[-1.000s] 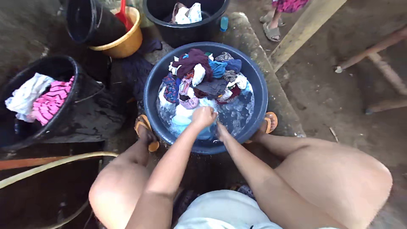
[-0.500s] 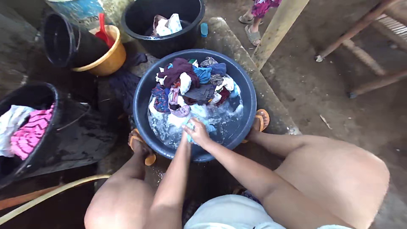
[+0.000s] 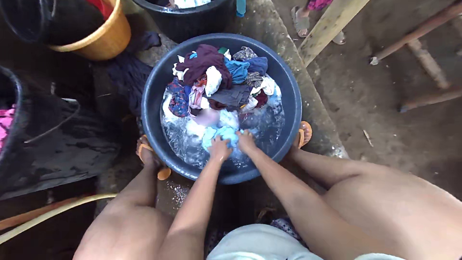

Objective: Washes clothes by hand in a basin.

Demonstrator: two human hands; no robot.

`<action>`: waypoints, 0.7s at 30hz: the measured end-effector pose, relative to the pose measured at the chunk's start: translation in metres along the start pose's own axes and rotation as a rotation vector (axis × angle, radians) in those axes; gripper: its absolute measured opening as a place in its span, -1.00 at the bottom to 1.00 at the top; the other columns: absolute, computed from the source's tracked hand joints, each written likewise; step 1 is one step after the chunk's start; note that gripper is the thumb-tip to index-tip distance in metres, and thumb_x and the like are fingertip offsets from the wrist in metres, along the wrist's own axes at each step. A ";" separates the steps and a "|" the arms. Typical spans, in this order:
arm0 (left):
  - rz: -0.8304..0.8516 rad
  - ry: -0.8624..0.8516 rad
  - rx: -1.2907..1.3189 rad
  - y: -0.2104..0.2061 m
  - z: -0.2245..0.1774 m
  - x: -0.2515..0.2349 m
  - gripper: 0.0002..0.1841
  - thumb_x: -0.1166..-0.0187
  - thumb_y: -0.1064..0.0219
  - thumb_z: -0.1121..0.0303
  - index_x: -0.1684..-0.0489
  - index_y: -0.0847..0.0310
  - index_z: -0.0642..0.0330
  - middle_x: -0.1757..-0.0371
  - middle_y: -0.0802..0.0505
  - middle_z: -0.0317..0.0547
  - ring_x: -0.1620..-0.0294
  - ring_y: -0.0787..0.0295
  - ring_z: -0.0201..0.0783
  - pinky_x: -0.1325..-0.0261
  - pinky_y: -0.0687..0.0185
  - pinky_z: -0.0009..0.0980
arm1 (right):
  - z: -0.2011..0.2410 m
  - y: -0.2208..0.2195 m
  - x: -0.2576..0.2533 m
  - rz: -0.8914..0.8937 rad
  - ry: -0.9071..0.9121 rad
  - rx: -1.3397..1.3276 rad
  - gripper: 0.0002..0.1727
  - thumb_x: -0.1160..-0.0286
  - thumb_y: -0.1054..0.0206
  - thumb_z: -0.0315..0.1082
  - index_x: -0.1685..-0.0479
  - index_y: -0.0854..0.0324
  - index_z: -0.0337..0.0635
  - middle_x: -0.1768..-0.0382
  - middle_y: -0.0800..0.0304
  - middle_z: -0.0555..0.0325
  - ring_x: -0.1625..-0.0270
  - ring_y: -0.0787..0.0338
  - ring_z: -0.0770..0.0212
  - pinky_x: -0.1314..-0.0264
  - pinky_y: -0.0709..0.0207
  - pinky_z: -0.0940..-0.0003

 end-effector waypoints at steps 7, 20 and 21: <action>0.392 -0.110 -0.120 -0.036 0.033 -0.008 -0.48 -0.61 -0.37 0.30 -0.56 -0.54 0.25 -0.60 -0.57 0.33 -0.62 -0.45 0.34 -0.58 -0.32 0.38 | -0.029 0.011 -0.019 0.141 -0.007 0.277 -0.37 -0.71 -0.22 -0.24 -0.76 -0.31 -0.21 -0.75 -0.25 -0.33 -0.83 -0.13 -0.36 -0.75 0.16 -0.55; 0.076 -0.081 0.170 0.058 0.070 0.020 -0.67 -0.71 -0.19 0.43 -0.29 -0.67 0.43 -0.35 -0.74 0.39 -0.45 -0.63 0.25 -0.51 -0.42 0.25 | 0.063 0.159 0.093 0.018 0.610 -0.183 -0.73 -0.47 -0.46 -0.51 -0.11 -0.71 -0.40 -0.20 -0.77 -0.26 -0.32 -0.72 -0.13 -0.48 -0.49 -0.17; 0.040 -0.138 0.335 0.069 0.078 0.026 -0.70 -0.73 -0.17 0.46 -0.20 -0.67 0.51 -0.22 -0.76 0.39 -0.31 -0.67 0.15 -0.45 -0.47 0.13 | 0.060 0.186 0.112 -0.092 0.649 -0.267 -0.75 -0.42 -0.46 -0.55 -0.06 -0.71 -0.41 -0.14 -0.78 -0.22 -0.25 -0.75 -0.06 -0.41 -0.55 -0.11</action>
Point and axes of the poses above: each hand's wrist, its own x-axis away from the middle knuckle, its own y-axis out of the back of the hand, z = x × y, the point moved 1 cm from there along -x, towards the middle knuckle
